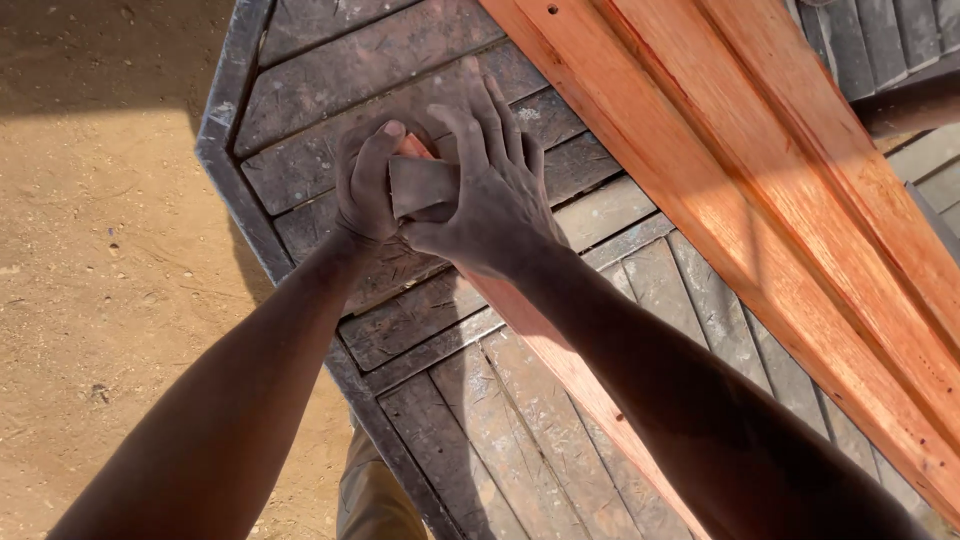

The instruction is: Sanding a wooden plank manually with sandpaper

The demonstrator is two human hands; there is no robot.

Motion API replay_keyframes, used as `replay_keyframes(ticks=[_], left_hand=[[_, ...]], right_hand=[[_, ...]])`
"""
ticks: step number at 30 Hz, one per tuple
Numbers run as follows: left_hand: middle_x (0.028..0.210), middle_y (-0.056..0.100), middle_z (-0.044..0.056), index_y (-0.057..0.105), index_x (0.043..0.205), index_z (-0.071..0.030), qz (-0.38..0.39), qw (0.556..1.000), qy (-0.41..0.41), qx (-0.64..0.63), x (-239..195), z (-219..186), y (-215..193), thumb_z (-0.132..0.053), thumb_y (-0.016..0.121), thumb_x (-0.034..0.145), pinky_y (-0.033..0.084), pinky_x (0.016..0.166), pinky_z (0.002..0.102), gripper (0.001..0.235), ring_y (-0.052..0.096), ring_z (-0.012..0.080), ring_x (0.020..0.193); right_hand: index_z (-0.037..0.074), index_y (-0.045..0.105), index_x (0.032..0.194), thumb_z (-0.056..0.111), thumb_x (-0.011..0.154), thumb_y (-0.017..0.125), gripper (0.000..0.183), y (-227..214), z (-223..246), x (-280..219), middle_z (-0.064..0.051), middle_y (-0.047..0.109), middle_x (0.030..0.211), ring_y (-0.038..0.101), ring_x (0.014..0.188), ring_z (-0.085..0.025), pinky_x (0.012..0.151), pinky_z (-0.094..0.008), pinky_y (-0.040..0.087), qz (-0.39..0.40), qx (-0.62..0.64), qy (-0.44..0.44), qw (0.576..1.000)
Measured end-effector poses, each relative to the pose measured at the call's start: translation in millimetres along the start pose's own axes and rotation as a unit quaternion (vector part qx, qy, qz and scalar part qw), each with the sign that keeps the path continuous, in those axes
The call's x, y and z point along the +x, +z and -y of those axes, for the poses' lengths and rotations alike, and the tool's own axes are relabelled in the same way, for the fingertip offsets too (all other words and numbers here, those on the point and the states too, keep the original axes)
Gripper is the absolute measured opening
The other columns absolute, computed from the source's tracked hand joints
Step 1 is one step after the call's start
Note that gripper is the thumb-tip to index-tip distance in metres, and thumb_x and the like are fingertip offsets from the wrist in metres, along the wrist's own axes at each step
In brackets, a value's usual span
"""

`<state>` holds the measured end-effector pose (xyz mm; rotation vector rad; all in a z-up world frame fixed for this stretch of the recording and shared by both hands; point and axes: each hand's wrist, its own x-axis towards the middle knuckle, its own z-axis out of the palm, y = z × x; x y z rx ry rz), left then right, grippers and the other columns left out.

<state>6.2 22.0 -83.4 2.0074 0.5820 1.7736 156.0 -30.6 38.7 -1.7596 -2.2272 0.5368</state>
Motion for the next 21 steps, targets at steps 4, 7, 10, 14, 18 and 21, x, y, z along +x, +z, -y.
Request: replay_keyframes(ticks=[4, 7, 10, 14, 18, 21], left_hand=[[0.074, 0.064, 0.017, 0.062, 0.081, 0.002, -0.073, 0.917, -0.355, -0.165, 19.9, -29.6, 5.5, -0.027, 0.045, 0.098, 0.042, 0.058, 0.038, 0.037, 0.059, 0.0264, 0.061], [0.065, 0.056, 0.009, 0.061, 0.070, -0.001, -0.059, 0.894, -0.406, -0.179, 28.0, -39.1, 8.6, -0.033, 0.044, 0.095, 0.036, 0.055, 0.033, 0.044, 0.052, 0.0198, 0.056], [0.070, 0.064, 0.014, 0.063, 0.074, 0.001, -0.047, 0.924, -0.359, -0.121, 15.7, -31.2, 11.5, -0.030, 0.040, 0.095, 0.042, 0.059, 0.036, 0.044, 0.059, 0.0237, 0.060], [0.082, 0.044, -0.002, 0.052, 0.075, -0.012, -0.174, 0.831, -0.520, -0.094, 7.6, -9.0, 6.9, -0.024, 0.064, 0.087, 0.042, 0.070, 0.034, 0.021, 0.048, 0.0137, 0.075], [0.061, 0.066, 0.011, 0.066, 0.062, -0.004, -0.162, 0.789, -0.564, -0.182, 54.7, -25.5, -10.8, -0.032, 0.057, 0.082, 0.054, 0.060, 0.036, 0.035, 0.065, 0.0259, 0.056], [0.070, 0.060, -0.001, 0.053, 0.080, -0.018, -0.271, 0.778, -0.558, -0.100, 48.5, 23.8, -63.3, -0.030, 0.090, 0.077, 0.057, 0.064, 0.034, 0.039, 0.063, 0.0169, 0.064]], right_hand=[[0.017, 0.047, 0.138, 0.038, 0.055, 0.084, 0.094, -31.8, -61.3, -178.8, -0.014, 0.020, 0.171, 0.015, 0.160, -0.036, 0.115, -0.058, 0.022, 0.049, 0.003, 0.073, 0.996], [0.019, 0.034, 0.155, 0.040, 0.047, 0.090, 0.124, -47.2, -104.4, -330.0, -0.011, 0.022, 0.174, 0.023, 0.159, -0.033, 0.116, -0.051, 0.023, 0.060, -0.087, 0.163, 0.981], [0.031, 0.059, 0.133, 0.053, 0.049, 0.078, 0.090, -47.2, -131.6, -413.5, -0.002, 0.041, 0.169, 0.041, 0.155, -0.027, 0.111, -0.049, 0.039, 0.046, -0.219, 0.178, 0.958], [0.032, 0.064, 0.135, 0.056, 0.075, 0.066, 0.064, -33.9, -136.5, -423.0, 0.010, 0.071, 0.119, 0.069, 0.105, -0.015, 0.086, -0.038, 0.051, 0.004, -0.187, 0.152, 0.970], [0.024, 0.061, 0.138, 0.048, 0.072, 0.079, 0.072, -43.9, -116.2, -393.2, 0.006, 0.068, 0.139, 0.074, 0.101, -0.019, 0.088, -0.039, 0.056, -0.015, -0.200, 0.082, 0.976], [0.010, 0.067, 0.095, 0.036, 0.077, 0.074, 0.033, -29.0, -92.8, -353.2, -0.007, 0.076, 0.102, 0.067, 0.077, -0.025, 0.079, -0.039, 0.051, -0.083, -0.194, 0.046, 0.976]])
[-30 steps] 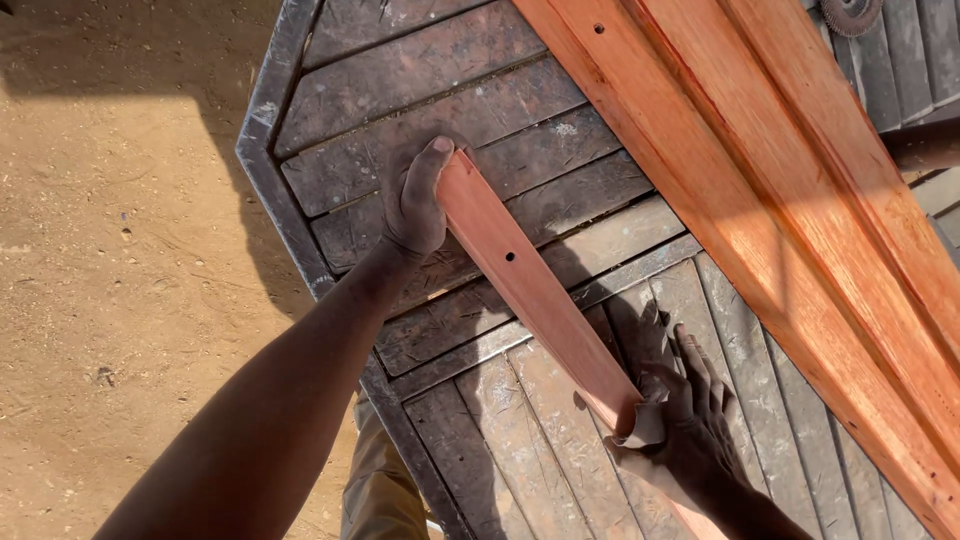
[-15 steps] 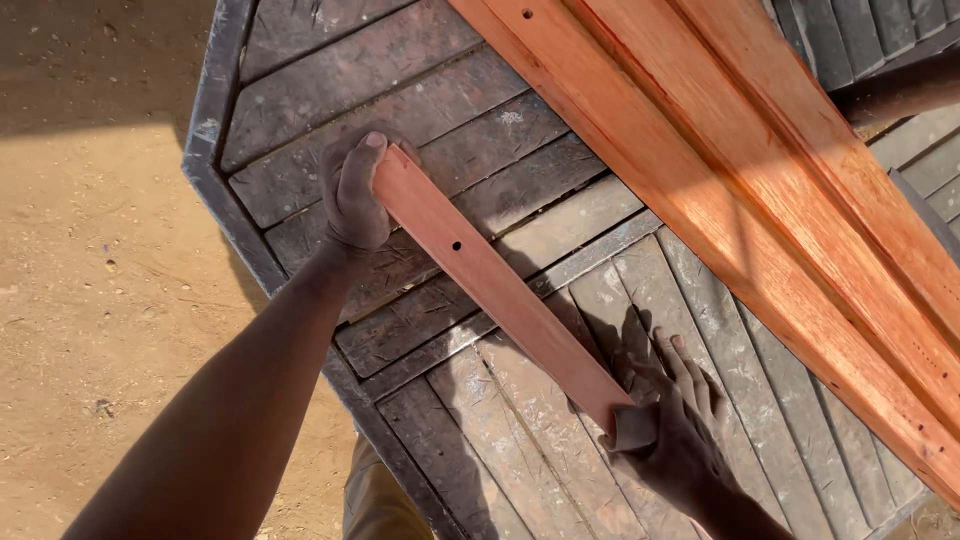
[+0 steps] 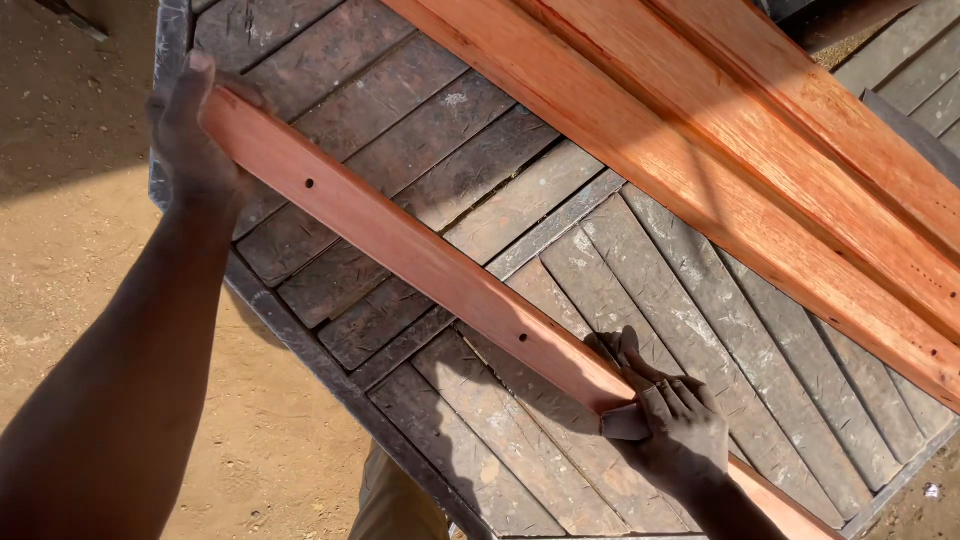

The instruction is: Sanding a wooden plank manually with sandpaper

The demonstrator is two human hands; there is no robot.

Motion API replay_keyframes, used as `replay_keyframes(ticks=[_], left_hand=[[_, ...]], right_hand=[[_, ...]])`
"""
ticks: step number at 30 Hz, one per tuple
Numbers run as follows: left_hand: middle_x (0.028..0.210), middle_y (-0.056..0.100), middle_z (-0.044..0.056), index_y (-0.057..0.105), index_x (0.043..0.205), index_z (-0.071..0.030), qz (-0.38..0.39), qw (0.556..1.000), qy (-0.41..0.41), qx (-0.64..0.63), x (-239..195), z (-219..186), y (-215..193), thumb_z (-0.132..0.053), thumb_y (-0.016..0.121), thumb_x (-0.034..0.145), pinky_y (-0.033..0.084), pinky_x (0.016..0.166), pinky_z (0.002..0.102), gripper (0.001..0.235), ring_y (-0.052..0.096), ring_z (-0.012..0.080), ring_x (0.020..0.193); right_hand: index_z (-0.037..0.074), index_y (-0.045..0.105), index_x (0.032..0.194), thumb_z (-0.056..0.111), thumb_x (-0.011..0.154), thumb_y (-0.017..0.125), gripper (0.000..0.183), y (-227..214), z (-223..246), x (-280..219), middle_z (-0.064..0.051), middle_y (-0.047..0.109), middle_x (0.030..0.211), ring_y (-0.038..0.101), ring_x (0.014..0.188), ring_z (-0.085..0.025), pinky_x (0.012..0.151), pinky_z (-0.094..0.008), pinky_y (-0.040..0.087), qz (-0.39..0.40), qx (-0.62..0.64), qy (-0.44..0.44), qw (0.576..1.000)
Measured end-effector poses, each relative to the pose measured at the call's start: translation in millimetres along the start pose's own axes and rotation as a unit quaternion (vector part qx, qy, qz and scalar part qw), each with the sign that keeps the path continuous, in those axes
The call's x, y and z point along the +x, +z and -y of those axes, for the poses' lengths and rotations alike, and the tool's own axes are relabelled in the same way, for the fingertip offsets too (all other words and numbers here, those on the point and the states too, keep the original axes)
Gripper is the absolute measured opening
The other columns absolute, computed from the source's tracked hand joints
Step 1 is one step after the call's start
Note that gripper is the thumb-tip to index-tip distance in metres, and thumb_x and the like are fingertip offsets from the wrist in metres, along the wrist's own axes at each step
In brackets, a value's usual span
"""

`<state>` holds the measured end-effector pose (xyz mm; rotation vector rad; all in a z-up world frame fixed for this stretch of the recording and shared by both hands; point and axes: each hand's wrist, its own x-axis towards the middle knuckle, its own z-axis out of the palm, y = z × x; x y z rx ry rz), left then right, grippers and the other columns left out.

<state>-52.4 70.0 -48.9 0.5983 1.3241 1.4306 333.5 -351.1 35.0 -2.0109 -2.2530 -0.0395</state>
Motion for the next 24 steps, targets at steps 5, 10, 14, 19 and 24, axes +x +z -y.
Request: replay_keyframes(ticks=[5, 10, 14, 19, 24], left_hand=[[0.095, 0.068, 0.011, 0.071, 0.097, -0.001, 0.138, 0.851, 0.385, 0.329, 39.6, -33.1, -52.5, -0.003, 0.059, 0.101, 0.050, 0.077, 0.036, 0.013, 0.062, 0.0218, 0.088], [0.106, 0.057, 0.022, 0.058, 0.105, 0.007, 0.040, 0.726, 0.515, 0.454, 10.0, -42.9, -73.4, 0.005, 0.042, 0.084, 0.038, 0.085, 0.051, 0.026, 0.048, 0.0385, 0.093], [0.091, 0.061, 0.023, 0.054, 0.097, 0.001, 0.036, 0.732, 0.352, 0.582, 49.9, -24.9, -84.2, -0.018, 0.045, 0.101, 0.042, 0.067, 0.057, 0.021, 0.058, 0.0438, 0.079], [0.074, 0.054, 0.006, 0.058, 0.080, -0.011, -0.005, 0.704, 0.144, 0.696, 88.2, -45.3, -36.6, -0.084, 0.024, 0.107, 0.041, 0.060, 0.049, 0.085, 0.054, 0.0241, 0.068], [0.116, 0.070, 0.024, 0.066, 0.131, -0.010, 0.083, 0.735, 0.054, 0.671, 73.9, -68.5, -16.0, -0.085, 0.027, 0.096, 0.047, 0.087, 0.061, 0.091, 0.064, 0.0477, 0.106]], right_hand=[[0.007, 0.066, 0.128, 0.052, 0.094, 0.058, 0.057, 0.0, 68.0, 40.3, -0.010, 0.070, 0.113, 0.068, 0.091, -0.024, 0.080, -0.036, 0.053, -0.068, -0.015, 0.020, 0.997], [0.011, 0.067, 0.126, 0.054, 0.088, 0.073, 0.058, 11.6, 121.1, 31.8, -0.005, 0.059, 0.150, 0.069, 0.116, -0.030, 0.093, -0.042, 0.050, -0.102, 0.028, 0.085, 0.991], [0.017, 0.065, 0.124, 0.050, 0.086, 0.070, 0.051, 32.8, 112.4, 26.2, -0.007, 0.059, 0.130, 0.054, 0.096, -0.033, 0.089, -0.045, 0.043, -0.073, 0.117, 0.153, 0.979], [0.012, 0.064, 0.102, 0.040, 0.093, 0.068, 0.030, -17.1, 115.1, 100.5, 0.001, 0.063, 0.077, 0.053, 0.071, -0.012, 0.063, -0.030, 0.042, 0.093, 0.349, 0.412, 0.837], [0.017, 0.064, 0.128, 0.022, 0.099, 0.062, 0.030, -11.1, 130.3, 164.7, 0.002, 0.054, 0.070, 0.050, 0.060, -0.007, 0.055, -0.023, 0.038, 0.147, 0.523, 0.349, 0.764]])
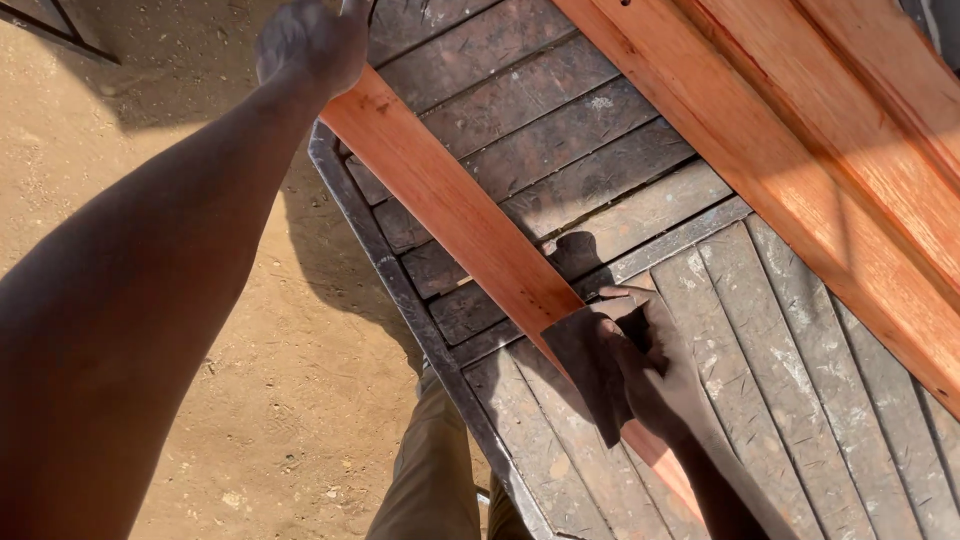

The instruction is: Sanding a wooden plank manually with sandpaper

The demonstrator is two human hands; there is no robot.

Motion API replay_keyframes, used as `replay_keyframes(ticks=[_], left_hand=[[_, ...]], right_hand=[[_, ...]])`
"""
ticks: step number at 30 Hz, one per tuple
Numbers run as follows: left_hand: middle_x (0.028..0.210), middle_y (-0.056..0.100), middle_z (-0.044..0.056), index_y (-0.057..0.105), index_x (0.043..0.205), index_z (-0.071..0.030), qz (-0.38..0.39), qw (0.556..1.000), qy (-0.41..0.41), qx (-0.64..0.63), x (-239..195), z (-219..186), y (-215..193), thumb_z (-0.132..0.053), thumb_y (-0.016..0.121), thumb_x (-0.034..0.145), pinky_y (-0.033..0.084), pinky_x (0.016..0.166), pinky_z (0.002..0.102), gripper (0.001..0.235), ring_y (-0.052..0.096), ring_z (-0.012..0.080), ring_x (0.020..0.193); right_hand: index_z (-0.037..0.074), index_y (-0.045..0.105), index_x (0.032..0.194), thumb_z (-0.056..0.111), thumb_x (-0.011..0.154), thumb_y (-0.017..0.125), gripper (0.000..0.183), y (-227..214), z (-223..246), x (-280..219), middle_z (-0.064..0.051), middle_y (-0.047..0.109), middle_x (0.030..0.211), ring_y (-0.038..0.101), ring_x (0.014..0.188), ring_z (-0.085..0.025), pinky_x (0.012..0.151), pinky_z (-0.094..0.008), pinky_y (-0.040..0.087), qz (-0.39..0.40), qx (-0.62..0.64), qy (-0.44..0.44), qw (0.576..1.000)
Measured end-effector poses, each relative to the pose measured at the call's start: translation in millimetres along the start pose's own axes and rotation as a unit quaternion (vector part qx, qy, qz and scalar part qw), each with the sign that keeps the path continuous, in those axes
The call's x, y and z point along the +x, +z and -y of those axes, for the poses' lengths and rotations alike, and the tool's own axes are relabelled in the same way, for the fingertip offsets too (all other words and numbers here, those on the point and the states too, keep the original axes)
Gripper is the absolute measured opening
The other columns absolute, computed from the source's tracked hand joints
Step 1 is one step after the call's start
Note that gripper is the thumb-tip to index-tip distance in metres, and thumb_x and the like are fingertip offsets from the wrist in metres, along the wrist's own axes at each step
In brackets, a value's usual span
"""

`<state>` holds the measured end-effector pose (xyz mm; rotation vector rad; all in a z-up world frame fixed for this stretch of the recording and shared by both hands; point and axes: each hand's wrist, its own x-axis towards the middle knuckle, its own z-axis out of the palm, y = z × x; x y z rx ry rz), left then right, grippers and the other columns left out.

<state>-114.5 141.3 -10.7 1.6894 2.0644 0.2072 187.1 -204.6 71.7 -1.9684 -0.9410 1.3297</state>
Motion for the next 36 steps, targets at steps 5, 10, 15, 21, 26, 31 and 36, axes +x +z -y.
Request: replay_keyframes(ticks=[5, 10, 15, 21, 26, 31, 36], left_hand=[[0.109, 0.058, 0.002, 0.050, 0.116, -0.029, 0.092, 0.995, -0.012, -0.047, 0.0, -5.4, -6.9, -0.066, 0.047, 0.090, 0.038, 0.076, 0.047, 0.046, 0.051, 0.0280, 0.095], [0.169, 0.025, 0.014, 0.027, 0.162, -0.011, 0.287, 0.947, -0.073, -0.127, 15.1, 1.3, -2.1, -0.052, 0.057, 0.101, 0.024, 0.120, 0.052, 0.079, 0.026, 0.0312, 0.155], [0.086, 0.063, 0.003, 0.064, 0.093, -0.012, 0.139, 0.986, -0.083, -0.040, 8.3, 0.0, -11.8, -0.046, 0.055, 0.099, 0.046, 0.061, 0.039, 0.035, 0.059, 0.0180, 0.077], [0.076, 0.060, 0.001, 0.063, 0.081, -0.015, 0.126, 0.989, -0.071, -0.009, 17.5, 8.3, 2.5, -0.037, 0.046, 0.088, 0.043, 0.060, 0.040, 0.029, 0.058, 0.0197, 0.074], [0.070, 0.049, -0.001, 0.054, 0.077, -0.015, 0.149, 0.986, -0.061, -0.050, 13.6, 5.1, -11.6, -0.033, 0.044, 0.099, 0.037, 0.051, 0.033, 0.030, 0.049, 0.0147, 0.065], [0.063, 0.044, -0.004, 0.046, 0.065, -0.019, 0.137, 0.985, -0.084, -0.062, 8.7, -1.2, -13.9, -0.024, 0.049, 0.091, 0.029, 0.045, 0.032, 0.027, 0.045, 0.0132, 0.057], [0.075, 0.052, -0.003, 0.051, 0.075, -0.016, 0.145, 0.985, -0.093, -0.027, 0.7, -0.9, -8.1, -0.033, 0.048, 0.095, 0.045, 0.059, 0.034, 0.027, 0.054, 0.0159, 0.072]], right_hand=[[0.029, 0.057, 0.132, 0.049, 0.094, 0.035, 0.049, 31.3, 21.2, 18.1, -0.012, 0.068, 0.112, 0.060, 0.105, -0.035, 0.088, -0.047, 0.045, -0.039, -0.263, 0.195, 0.944], [0.010, 0.053, 0.132, 0.051, 0.102, 0.040, 0.052, 52.8, -19.3, 23.1, -0.019, 0.066, 0.123, 0.057, 0.116, -0.043, 0.098, -0.054, 0.042, -0.129, -0.320, -0.071, 0.936], [0.005, 0.036, 0.156, 0.041, 0.104, 0.030, 0.063, 50.6, -37.4, 15.5, -0.017, 0.052, 0.153, 0.047, 0.138, -0.039, 0.111, -0.049, 0.035, -0.118, -0.298, -0.088, 0.943], [0.017, 0.049, 0.145, 0.048, 0.103, 0.038, 0.053, 174.3, 93.7, 126.2, -0.014, 0.058, 0.116, 0.064, 0.095, -0.040, 0.062, -0.063, 0.051, -0.100, -0.377, -0.176, 0.904], [0.014, 0.053, 0.144, 0.041, 0.104, 0.041, 0.049, 129.4, 68.5, 86.0, -0.014, 0.061, 0.111, 0.064, 0.091, -0.043, 0.063, -0.060, 0.050, -0.147, -0.384, -0.224, 0.884], [0.012, 0.064, 0.127, 0.052, 0.108, 0.036, 0.052, 59.4, -39.1, 28.9, -0.006, 0.069, 0.121, 0.068, 0.092, -0.038, 0.067, -0.051, 0.049, -0.301, -0.452, -0.107, 0.833], [0.011, 0.053, 0.135, 0.046, 0.104, 0.041, 0.048, 161.8, 93.1, 125.3, -0.012, 0.067, 0.116, 0.067, 0.098, -0.038, 0.078, -0.058, 0.051, -0.167, -0.384, -0.121, 0.900]])
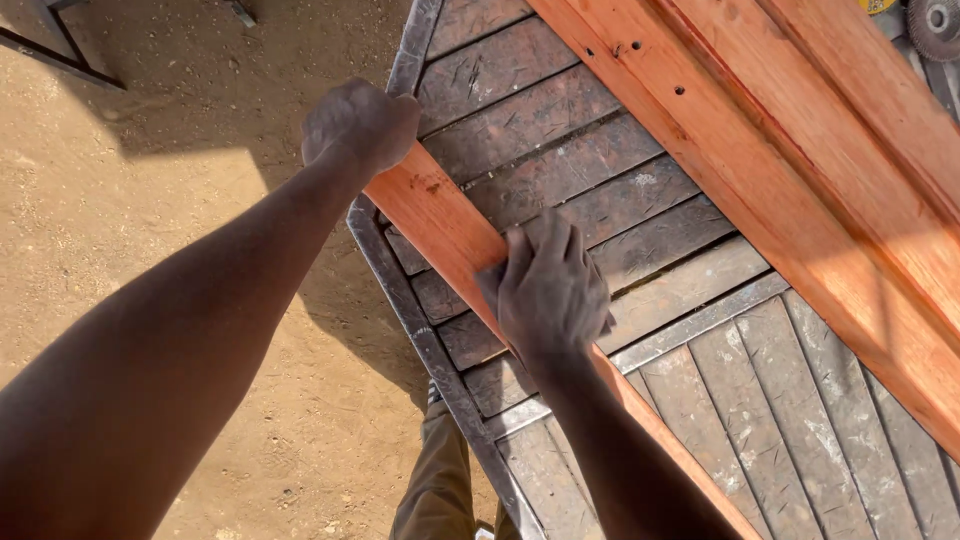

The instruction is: Sanding a wooden plank manually with sandpaper

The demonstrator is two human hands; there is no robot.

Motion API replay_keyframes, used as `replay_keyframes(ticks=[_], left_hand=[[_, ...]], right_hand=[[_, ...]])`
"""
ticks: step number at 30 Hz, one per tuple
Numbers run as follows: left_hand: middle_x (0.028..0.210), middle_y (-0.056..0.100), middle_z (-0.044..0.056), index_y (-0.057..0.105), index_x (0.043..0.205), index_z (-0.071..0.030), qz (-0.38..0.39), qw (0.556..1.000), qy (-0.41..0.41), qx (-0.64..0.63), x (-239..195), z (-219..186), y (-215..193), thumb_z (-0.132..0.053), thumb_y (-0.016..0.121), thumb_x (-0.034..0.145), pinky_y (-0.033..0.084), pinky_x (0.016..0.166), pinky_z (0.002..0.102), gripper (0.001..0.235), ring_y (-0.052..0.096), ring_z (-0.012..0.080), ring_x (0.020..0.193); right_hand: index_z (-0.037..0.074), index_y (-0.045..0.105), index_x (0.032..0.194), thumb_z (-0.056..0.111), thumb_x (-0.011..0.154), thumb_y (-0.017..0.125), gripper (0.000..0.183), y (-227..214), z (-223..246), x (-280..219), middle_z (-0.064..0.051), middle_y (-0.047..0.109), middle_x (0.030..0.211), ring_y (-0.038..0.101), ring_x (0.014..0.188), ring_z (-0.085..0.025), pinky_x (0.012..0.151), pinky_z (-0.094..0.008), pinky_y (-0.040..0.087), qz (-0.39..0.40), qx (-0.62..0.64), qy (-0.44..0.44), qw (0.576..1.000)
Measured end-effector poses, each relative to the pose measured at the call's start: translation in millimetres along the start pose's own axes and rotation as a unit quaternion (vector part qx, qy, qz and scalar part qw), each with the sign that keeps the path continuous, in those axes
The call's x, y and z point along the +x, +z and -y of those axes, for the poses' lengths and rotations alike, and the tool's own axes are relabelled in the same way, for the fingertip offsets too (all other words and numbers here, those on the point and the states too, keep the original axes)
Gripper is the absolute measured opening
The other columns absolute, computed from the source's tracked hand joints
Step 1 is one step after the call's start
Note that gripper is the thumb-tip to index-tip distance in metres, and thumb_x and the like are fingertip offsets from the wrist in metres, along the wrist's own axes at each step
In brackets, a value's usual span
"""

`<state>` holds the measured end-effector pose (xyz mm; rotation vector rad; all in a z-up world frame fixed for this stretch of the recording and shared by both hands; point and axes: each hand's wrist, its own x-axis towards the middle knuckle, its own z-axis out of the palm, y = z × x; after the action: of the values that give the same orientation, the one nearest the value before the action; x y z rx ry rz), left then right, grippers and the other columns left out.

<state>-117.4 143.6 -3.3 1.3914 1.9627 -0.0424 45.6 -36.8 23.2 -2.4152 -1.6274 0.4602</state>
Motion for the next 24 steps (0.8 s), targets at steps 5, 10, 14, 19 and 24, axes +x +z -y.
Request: replay_keyframes(ticks=[5, 10, 14, 19, 24], left_hand=[[0.079, 0.058, 0.006, 0.057, 0.081, -0.009, -0.017, 0.999, 0.034, -0.007, 9.8, 4.6, -11.7, -0.029, 0.048, 0.084, 0.044, 0.060, 0.045, 0.022, 0.058, 0.0248, 0.077], [0.084, 0.066, 0.011, 0.065, 0.083, -0.008, -0.024, 0.999, 0.023, -0.003, -0.3, 3.3, -8.4, -0.037, 0.045, 0.095, 0.048, 0.064, 0.052, 0.037, 0.063, 0.0307, 0.080], [0.062, 0.043, -0.002, 0.042, 0.061, -0.016, -0.036, 0.999, 0.011, -0.011, 2.5, -1.3, -4.3, -0.027, 0.044, 0.093, 0.034, 0.051, 0.036, 0.034, 0.044, 0.0163, 0.060], [0.101, 0.066, 0.012, 0.062, 0.116, -0.004, -0.051, 0.998, 0.013, -0.019, 9.0, 6.5, -3.3, -0.038, 0.046, 0.088, 0.049, 0.074, 0.050, 0.047, 0.062, 0.0314, 0.094], [0.056, 0.039, -0.007, 0.039, 0.059, -0.024, -0.034, 0.999, 0.017, -0.030, 4.1, 4.9, -3.7, -0.078, 0.040, 0.109, 0.032, 0.045, 0.034, 0.075, 0.037, 0.0122, 0.049]], right_hand=[[0.013, 0.053, 0.138, 0.044, 0.107, 0.033, 0.048, -1.7, 14.2, 16.0, -0.012, 0.067, 0.110, 0.069, 0.090, -0.034, 0.074, -0.050, 0.054, -0.054, 0.020, -0.094, 0.994], [0.008, 0.049, 0.097, 0.050, 0.110, 0.033, 0.047, -26.9, -126.6, -87.9, -0.012, 0.057, 0.093, 0.059, 0.079, -0.043, 0.066, -0.054, 0.044, -0.060, -0.102, 0.051, 0.992], [0.015, 0.052, 0.119, 0.052, 0.107, 0.027, 0.047, -0.6, -37.2, 3.3, -0.013, 0.068, 0.107, 0.069, 0.089, -0.037, 0.079, -0.055, 0.051, 0.050, -0.067, 0.086, 0.993], [0.014, 0.049, 0.135, 0.039, 0.107, 0.033, 0.041, 17.2, 54.1, 59.1, -0.010, 0.069, 0.102, 0.071, 0.088, -0.034, 0.068, -0.052, 0.055, -0.035, 0.064, -0.140, 0.987], [0.030, 0.054, 0.133, 0.068, 0.092, 0.018, 0.067, -56.7, -94.5, -70.9, -0.003, 0.073, 0.123, 0.075, 0.076, -0.033, 0.057, -0.049, 0.057, 0.120, -0.059, 0.128, 0.983]])
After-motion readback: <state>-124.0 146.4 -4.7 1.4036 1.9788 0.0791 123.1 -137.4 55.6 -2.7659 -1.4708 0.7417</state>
